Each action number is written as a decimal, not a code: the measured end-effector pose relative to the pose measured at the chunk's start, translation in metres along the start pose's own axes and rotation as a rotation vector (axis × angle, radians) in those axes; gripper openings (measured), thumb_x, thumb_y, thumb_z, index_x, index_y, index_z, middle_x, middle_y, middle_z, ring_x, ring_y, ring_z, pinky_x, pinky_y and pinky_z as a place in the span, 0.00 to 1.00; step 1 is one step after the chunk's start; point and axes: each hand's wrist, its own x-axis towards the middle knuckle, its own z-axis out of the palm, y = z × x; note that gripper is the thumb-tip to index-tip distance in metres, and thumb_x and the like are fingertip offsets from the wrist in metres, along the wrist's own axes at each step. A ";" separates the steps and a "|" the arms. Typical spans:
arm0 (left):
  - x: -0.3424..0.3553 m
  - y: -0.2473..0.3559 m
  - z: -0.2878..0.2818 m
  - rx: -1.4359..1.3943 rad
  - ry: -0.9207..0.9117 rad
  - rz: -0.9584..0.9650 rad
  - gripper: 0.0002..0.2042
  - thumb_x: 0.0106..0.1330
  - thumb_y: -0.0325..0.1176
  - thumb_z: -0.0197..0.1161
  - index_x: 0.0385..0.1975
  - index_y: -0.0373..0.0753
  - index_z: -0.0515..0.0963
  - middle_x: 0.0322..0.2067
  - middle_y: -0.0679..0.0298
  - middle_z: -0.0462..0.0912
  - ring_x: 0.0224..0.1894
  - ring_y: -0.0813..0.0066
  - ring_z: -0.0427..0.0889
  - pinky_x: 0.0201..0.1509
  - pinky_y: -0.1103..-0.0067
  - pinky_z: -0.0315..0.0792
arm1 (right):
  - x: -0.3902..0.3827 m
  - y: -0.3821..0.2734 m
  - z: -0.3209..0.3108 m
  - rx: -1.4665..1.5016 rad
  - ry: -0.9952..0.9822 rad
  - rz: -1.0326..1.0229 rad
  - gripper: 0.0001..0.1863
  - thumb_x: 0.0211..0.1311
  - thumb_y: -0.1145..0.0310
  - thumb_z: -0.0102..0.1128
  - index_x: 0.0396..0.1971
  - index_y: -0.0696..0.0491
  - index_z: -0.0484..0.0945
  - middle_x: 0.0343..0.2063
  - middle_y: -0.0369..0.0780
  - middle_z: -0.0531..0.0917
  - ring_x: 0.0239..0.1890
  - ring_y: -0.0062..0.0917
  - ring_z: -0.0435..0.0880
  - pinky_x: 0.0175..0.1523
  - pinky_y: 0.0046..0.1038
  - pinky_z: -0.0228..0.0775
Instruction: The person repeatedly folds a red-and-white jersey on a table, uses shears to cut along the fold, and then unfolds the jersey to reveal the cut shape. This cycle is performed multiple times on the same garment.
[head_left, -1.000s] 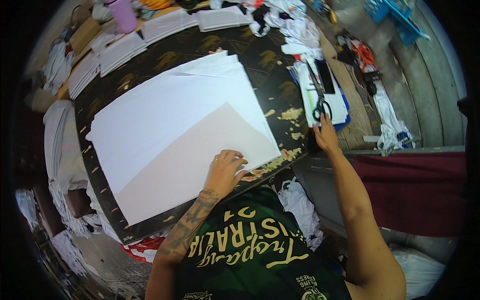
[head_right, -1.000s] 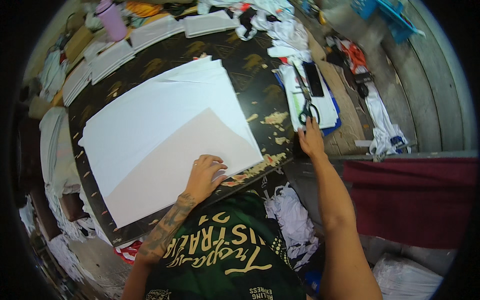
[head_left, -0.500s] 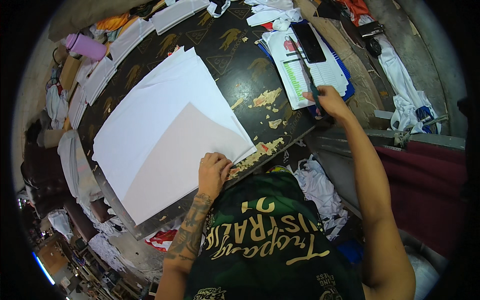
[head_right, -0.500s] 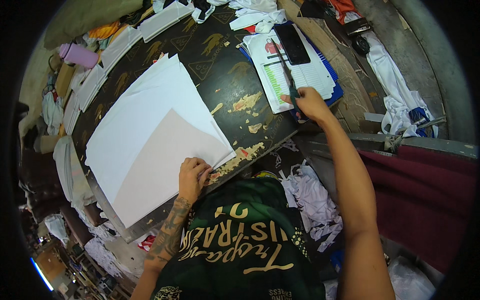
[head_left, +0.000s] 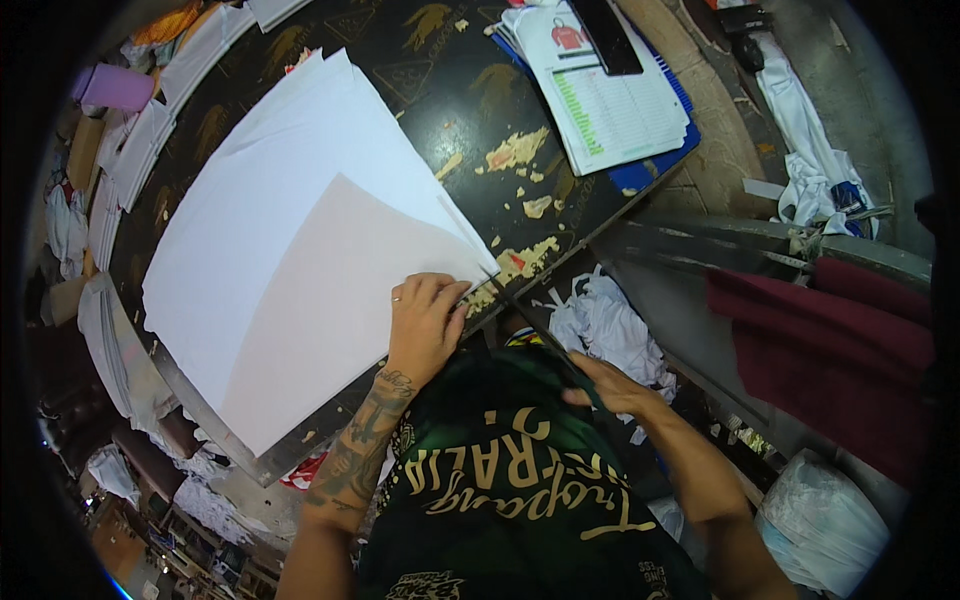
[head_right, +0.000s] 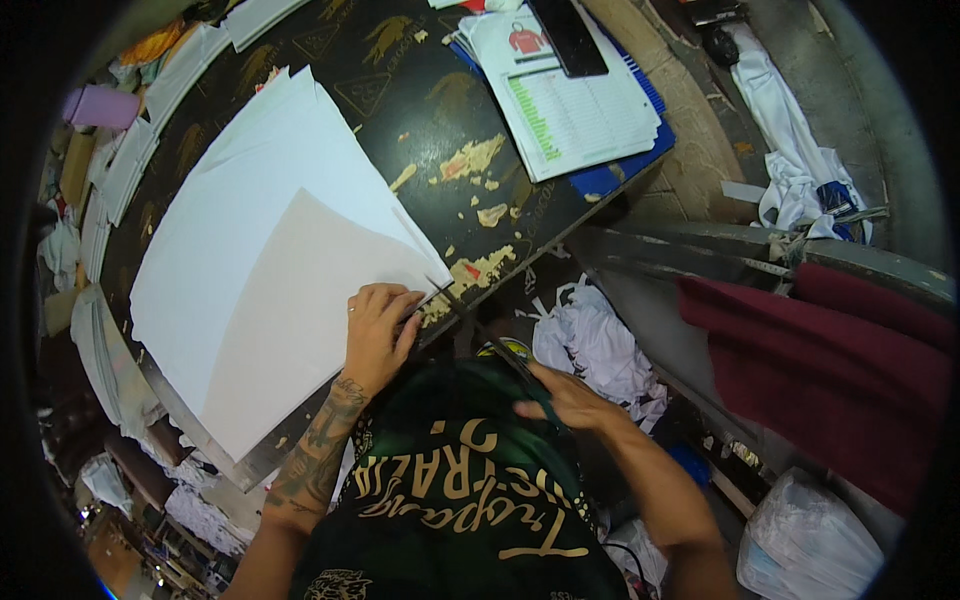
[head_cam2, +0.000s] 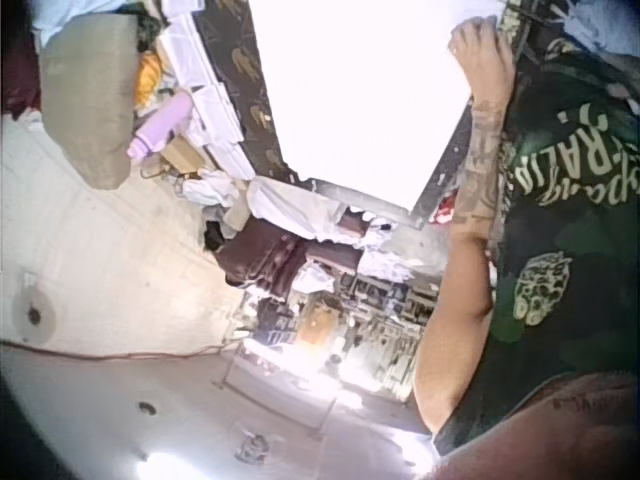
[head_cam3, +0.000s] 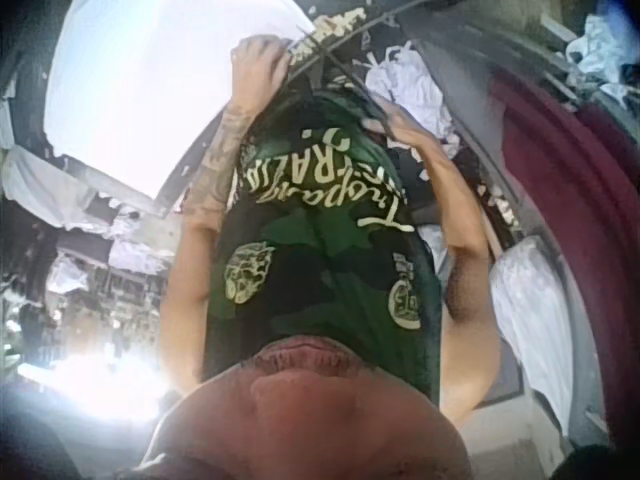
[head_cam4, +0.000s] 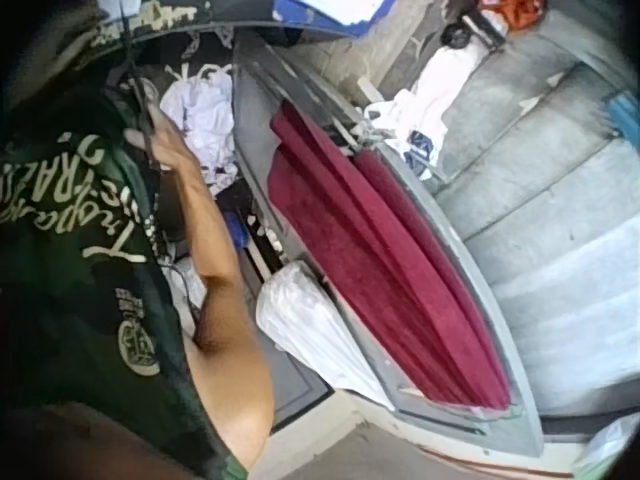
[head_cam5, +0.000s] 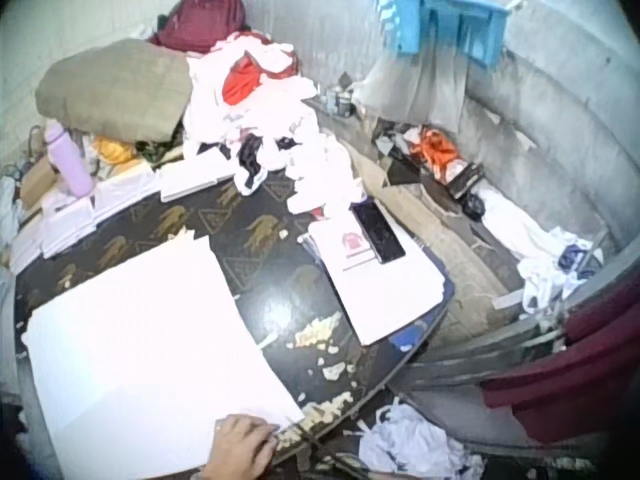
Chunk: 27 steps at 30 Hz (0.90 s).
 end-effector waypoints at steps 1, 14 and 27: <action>-0.001 0.003 0.001 0.010 -0.012 0.021 0.15 0.65 0.29 0.69 0.51 0.41 0.84 0.47 0.63 0.81 0.55 0.61 0.76 0.59 0.65 0.65 | 0.015 -0.003 0.012 0.004 0.082 -0.083 0.34 0.68 0.46 0.72 0.62 0.54 0.75 0.49 0.49 0.85 0.54 0.37 0.83 0.63 0.37 0.71; -0.011 -0.002 0.007 -0.089 -0.016 -0.038 0.13 0.64 0.25 0.66 0.49 0.36 0.83 0.50 0.59 0.81 0.59 0.54 0.76 0.65 0.62 0.67 | 0.045 -0.013 -0.002 0.031 0.121 0.128 0.32 0.51 0.39 0.84 0.27 0.54 0.80 0.20 0.30 0.72 0.28 0.19 0.71 0.35 0.28 0.64; -0.009 0.000 0.007 -0.096 0.039 -0.046 0.13 0.60 0.21 0.67 0.46 0.36 0.83 0.47 0.60 0.83 0.56 0.56 0.79 0.62 0.63 0.70 | 0.066 -0.067 -0.064 -0.406 -0.018 0.327 0.39 0.43 0.30 0.83 0.17 0.54 0.76 0.18 0.39 0.77 0.26 0.27 0.78 0.34 0.34 0.69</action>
